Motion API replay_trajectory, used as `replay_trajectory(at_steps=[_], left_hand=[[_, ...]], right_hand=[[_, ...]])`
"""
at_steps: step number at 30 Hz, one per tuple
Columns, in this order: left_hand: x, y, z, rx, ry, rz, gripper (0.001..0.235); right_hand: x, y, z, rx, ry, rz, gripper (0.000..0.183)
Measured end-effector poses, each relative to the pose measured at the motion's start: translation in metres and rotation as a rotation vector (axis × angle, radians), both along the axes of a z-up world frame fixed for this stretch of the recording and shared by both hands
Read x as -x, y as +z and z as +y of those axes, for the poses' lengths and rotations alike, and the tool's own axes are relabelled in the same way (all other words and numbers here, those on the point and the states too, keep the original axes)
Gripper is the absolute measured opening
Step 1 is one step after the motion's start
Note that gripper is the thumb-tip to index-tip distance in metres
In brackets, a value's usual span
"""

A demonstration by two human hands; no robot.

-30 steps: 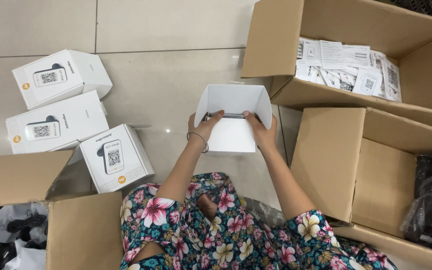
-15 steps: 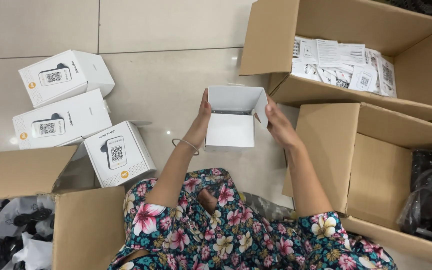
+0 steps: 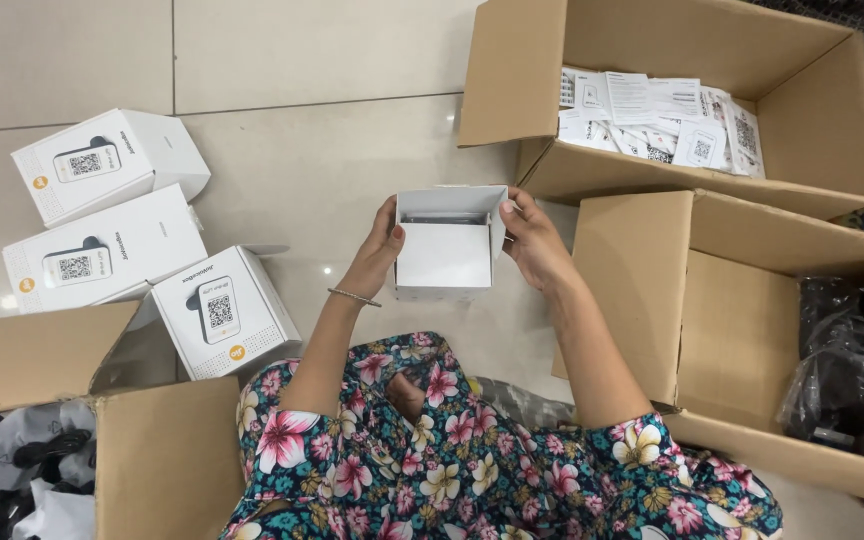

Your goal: The person packages electronic devices and accessories into small white boxes.

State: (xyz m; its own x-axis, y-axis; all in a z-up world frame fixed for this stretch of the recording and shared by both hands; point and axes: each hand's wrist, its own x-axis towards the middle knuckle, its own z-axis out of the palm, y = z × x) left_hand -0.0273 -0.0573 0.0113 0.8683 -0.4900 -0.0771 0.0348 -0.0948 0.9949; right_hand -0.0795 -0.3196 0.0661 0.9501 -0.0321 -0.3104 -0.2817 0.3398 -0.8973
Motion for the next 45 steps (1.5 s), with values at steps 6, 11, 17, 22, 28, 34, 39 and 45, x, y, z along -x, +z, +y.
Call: replay_trajectory(at_steps=[6,11,17,22,28,34,39,45], left_hand=[[0.006,-0.006,0.001,0.050,0.011,-0.151,0.079],[0.012,-0.007,0.023,0.207,-0.097,-0.085,0.064],[0.025,-0.013,0.031,-0.165,-0.154,-0.312,0.050],[0.025,-0.006,-0.004,-0.313,0.056,-0.416,0.070],[0.016,-0.012,0.001,-0.259,-0.015,-0.539,0.078],[0.016,-0.019,0.000,-0.263,-0.021,-0.573,0.078],[0.015,-0.017,-0.004,-0.281,-0.011,-0.568,0.078],[0.039,-0.013,-0.019,-0.449,0.180,-0.581,0.077]], right_hand=[[0.010,-0.019,0.006,0.113,-0.027,-0.036,0.036],[0.043,-0.024,0.012,0.554,0.048,-0.367,0.034],[0.084,-0.033,0.027,0.863,0.197,-0.509,0.058],[0.067,-0.029,0.052,0.856,-0.147,-0.225,0.041],[0.066,-0.055,0.051,0.989,-0.220,-0.472,0.057],[0.062,-0.050,0.048,1.192,-0.172,-0.565,0.068],[0.058,-0.060,0.038,1.293,-0.142,-0.668,0.069],[0.027,-0.045,0.015,1.236,0.090,-0.673,0.068]])
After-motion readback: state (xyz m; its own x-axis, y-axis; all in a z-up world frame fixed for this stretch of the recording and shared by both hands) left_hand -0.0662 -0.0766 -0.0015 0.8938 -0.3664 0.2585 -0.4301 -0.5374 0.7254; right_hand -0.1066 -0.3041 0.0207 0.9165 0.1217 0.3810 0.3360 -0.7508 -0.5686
